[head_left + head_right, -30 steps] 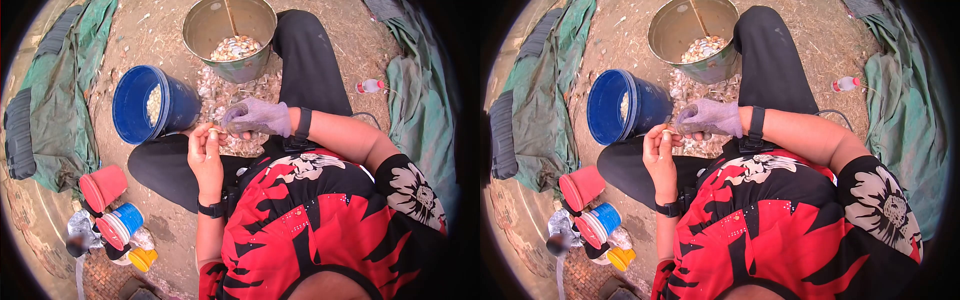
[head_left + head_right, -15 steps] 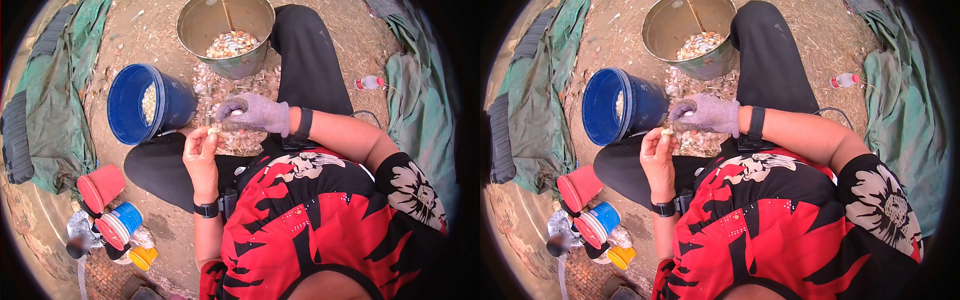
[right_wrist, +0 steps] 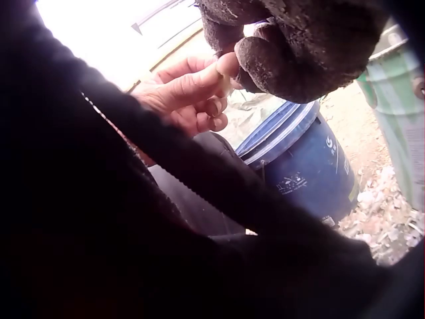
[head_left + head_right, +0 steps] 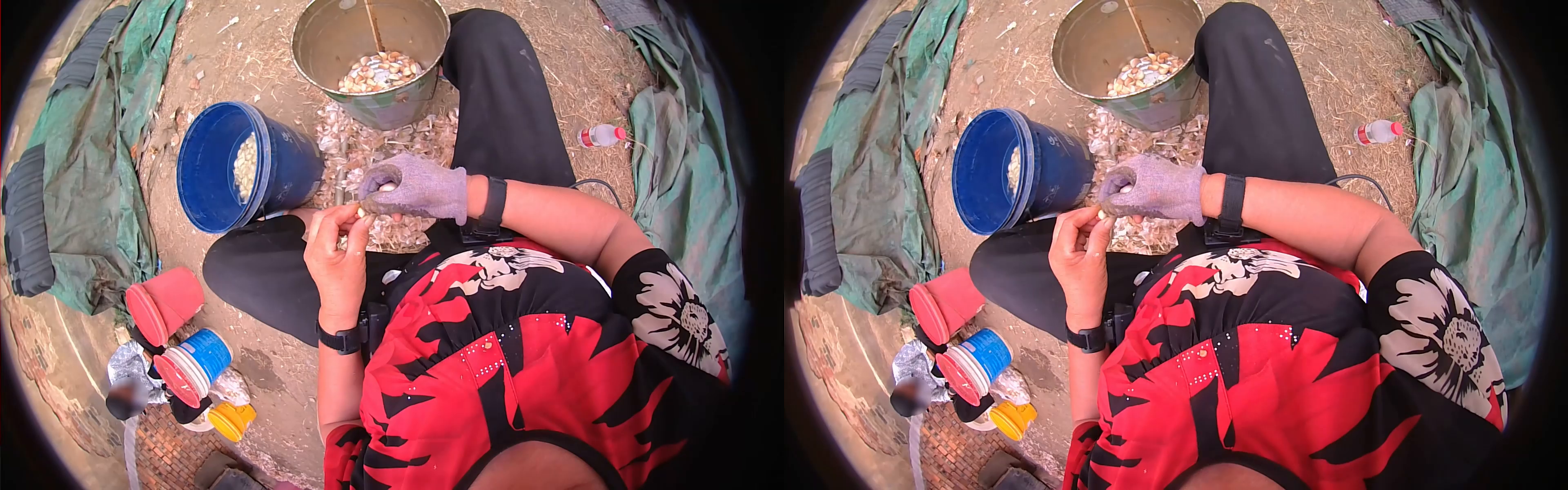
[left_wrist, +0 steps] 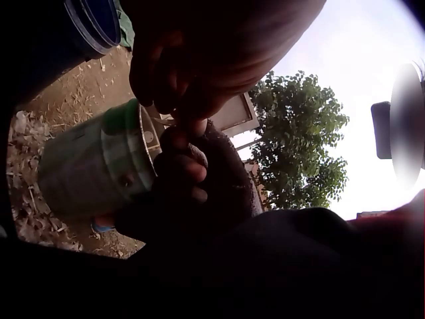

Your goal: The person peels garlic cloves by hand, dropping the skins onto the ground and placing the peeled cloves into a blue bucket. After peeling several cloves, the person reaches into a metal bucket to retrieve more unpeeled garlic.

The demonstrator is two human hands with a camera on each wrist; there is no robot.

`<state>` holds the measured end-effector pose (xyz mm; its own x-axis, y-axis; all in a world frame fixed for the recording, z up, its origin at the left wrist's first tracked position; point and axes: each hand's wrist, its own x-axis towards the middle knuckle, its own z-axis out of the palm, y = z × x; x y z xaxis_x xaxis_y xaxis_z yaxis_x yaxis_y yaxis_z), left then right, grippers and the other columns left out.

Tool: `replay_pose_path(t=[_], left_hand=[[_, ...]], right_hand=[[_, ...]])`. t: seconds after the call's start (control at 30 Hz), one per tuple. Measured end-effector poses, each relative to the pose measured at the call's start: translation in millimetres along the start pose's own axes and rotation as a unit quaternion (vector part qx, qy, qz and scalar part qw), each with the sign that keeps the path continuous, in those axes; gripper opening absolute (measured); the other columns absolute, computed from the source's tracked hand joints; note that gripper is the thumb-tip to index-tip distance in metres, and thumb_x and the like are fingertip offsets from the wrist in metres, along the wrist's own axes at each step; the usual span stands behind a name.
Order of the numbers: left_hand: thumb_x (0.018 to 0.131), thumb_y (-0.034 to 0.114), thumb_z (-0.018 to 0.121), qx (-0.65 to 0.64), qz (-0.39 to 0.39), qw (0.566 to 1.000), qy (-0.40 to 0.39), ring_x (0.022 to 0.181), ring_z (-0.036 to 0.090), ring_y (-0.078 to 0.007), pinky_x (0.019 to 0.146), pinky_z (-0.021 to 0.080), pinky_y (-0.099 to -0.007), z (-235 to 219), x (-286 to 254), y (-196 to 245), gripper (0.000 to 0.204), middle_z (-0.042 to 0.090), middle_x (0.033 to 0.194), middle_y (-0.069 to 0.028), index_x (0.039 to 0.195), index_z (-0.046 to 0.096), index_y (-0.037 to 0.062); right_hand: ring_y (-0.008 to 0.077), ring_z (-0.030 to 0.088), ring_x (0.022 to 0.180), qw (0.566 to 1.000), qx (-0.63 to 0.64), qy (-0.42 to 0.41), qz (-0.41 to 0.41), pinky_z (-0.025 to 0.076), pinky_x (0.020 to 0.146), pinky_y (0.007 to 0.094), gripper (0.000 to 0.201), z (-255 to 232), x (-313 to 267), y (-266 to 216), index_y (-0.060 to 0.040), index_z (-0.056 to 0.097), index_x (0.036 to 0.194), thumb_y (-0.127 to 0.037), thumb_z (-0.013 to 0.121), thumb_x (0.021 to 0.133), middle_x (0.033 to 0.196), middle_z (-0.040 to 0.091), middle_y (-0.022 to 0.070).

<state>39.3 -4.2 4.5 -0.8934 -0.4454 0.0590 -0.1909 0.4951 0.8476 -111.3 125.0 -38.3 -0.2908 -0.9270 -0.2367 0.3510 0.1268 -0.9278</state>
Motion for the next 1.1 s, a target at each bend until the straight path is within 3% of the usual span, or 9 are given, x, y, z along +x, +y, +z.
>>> replay_pose_path(t=[0.13, 0.2, 0.33, 0.4, 0.43, 0.5, 0.6, 0.83, 1.1], left_hand=[[0.087, -0.003, 0.069, -0.155, -0.059, 0.986, 0.018, 0.079, 0.061, -0.0099, 0.072, 0.052, -0.0247, 2, -3, 4, 0.018, 0.063, 0.094, -0.0037, 0.104, 0.064, -0.001], [0.09, -0.001, 0.067, -0.275, -0.147, 0.95, 0.03, 0.08, 0.062, -0.0112, 0.074, 0.053, -0.0249, -2, -4, 5, 0.019, 0.065, 0.095, -0.006, 0.108, 0.062, -0.0014], [0.092, 0.001, 0.065, -0.317, -0.145, 0.936, 0.046, 0.082, 0.064, -0.0127, 0.075, 0.054, -0.0256, -4, -6, -1, 0.02, 0.065, 0.096, -0.008, 0.111, 0.06, -0.0011], [0.094, 0.0, 0.062, -0.389, -0.157, 0.906, 0.052, 0.083, 0.064, -0.0139, 0.075, 0.055, -0.0272, -4, -5, -2, 0.018, 0.065, 0.096, -0.007, 0.112, 0.059, 0.001], [0.094, 0.0, 0.062, -0.389, -0.157, 0.906, 0.052, 0.083, 0.064, -0.0139, 0.075, 0.055, -0.0272, -4, -5, -2, 0.018, 0.065, 0.096, -0.007, 0.112, 0.059, 0.001], [0.095, 0.001, 0.061, -0.395, -0.157, 0.903, 0.057, 0.082, 0.064, -0.0141, 0.075, 0.055, -0.0273, -3, -5, -2, 0.017, 0.065, 0.095, -0.0072, 0.111, 0.06, 0.0012], [0.094, 0.001, 0.061, -0.387, -0.16, 0.906, 0.054, 0.083, 0.064, -0.0141, 0.075, 0.056, -0.0275, -2, -4, -4, 0.017, 0.065, 0.096, -0.0072, 0.111, 0.059, 0.0011], [0.093, 0.002, 0.065, -0.358, -0.168, 0.917, 0.05, 0.079, 0.066, -0.014, 0.075, 0.055, -0.0263, 2, -1, -3, 0.017, 0.068, 0.093, -0.0102, 0.108, 0.058, -0.0011], [0.093, 0.001, 0.063, -0.397, -0.181, 0.899, 0.043, 0.078, 0.066, -0.0153, 0.074, 0.055, -0.0275, 5, 0, -12, 0.015, 0.068, 0.091, -0.0115, 0.107, 0.058, -0.0009]], right_hand=[[0.0071, 0.057, 0.066, 1.0, 0.002, -0.01, 0.017, 0.05, 0.058, 0.0235, 0.024, 0, 0, -5, -0.002, 0.066, 0.099, -0.023, 0.063, 0.088, 0.083, 0.063, 0.0022], [0.0081, 0.058, 0.065, 0.999, -0.017, 0.023, 0.022, 0.051, 0.058, 0.025, 0.025, 1, -3, -9, -0.0009, 0.066, 0.099, -0.022, 0.063, 0.087, 0.081, 0.063, 0.0029], [0.0088, 0.059, 0.067, 0.998, -0.031, 0.056, 0.011, 0.052, 0.058, 0.0263, 0.025, -4, 2, 4, -0.0002, 0.066, 0.1, -0.022, 0.062, 0.087, 0.083, 0.064, 0.0045], [0.0092, 0.06, 0.07, 0.997, -0.047, 0.058, 0.006, 0.052, 0.059, 0.0259, 0.024, -7, 5, 9, -0.0001, 0.067, 0.102, -0.02, 0.064, 0.089, 0.084, 0.064, 0.005], [0.0092, 0.06, 0.07, 0.997, -0.047, 0.058, 0.006, 0.052, 0.059, 0.0259, 0.024, -6, 5, 12, -0.0001, 0.067, 0.102, -0.02, 0.064, 0.089, 0.084, 0.064, 0.005], [0.0092, 0.06, 0.072, 0.991, 0.13, 0.008, 0.01, 0.052, 0.06, 0.0244, 0.024, -6, 6, 14, 0.0, 0.067, 0.105, -0.019, 0.067, 0.091, 0.086, 0.064, 0.0047], [0.009, 0.06, 0.072, 0.988, 0.151, -0.02, 0.015, 0.051, 0.061, 0.0232, 0.026, -3, 5, 12, 0.0006, 0.067, 0.108, -0.02, 0.07, 0.091, 0.088, 0.063, 0.0041], [0.0087, 0.059, 0.068, 0.984, 0.177, -0.031, 0.009, 0.051, 0.06, 0.0235, 0.029, -3, 5, 12, 0.0011, 0.068, 0.109, -0.021, 0.07, 0.091, 0.087, 0.063, 0.0038], [0.0083, 0.061, 0.065, 0.995, 0.094, -0.016, 0.023, 0.05, 0.06, 0.0225, 0.034, -4, 2, 8, -0.0007, 0.066, 0.115, -0.024, 0.069, 0.091, 0.088, 0.065, 0.003]])
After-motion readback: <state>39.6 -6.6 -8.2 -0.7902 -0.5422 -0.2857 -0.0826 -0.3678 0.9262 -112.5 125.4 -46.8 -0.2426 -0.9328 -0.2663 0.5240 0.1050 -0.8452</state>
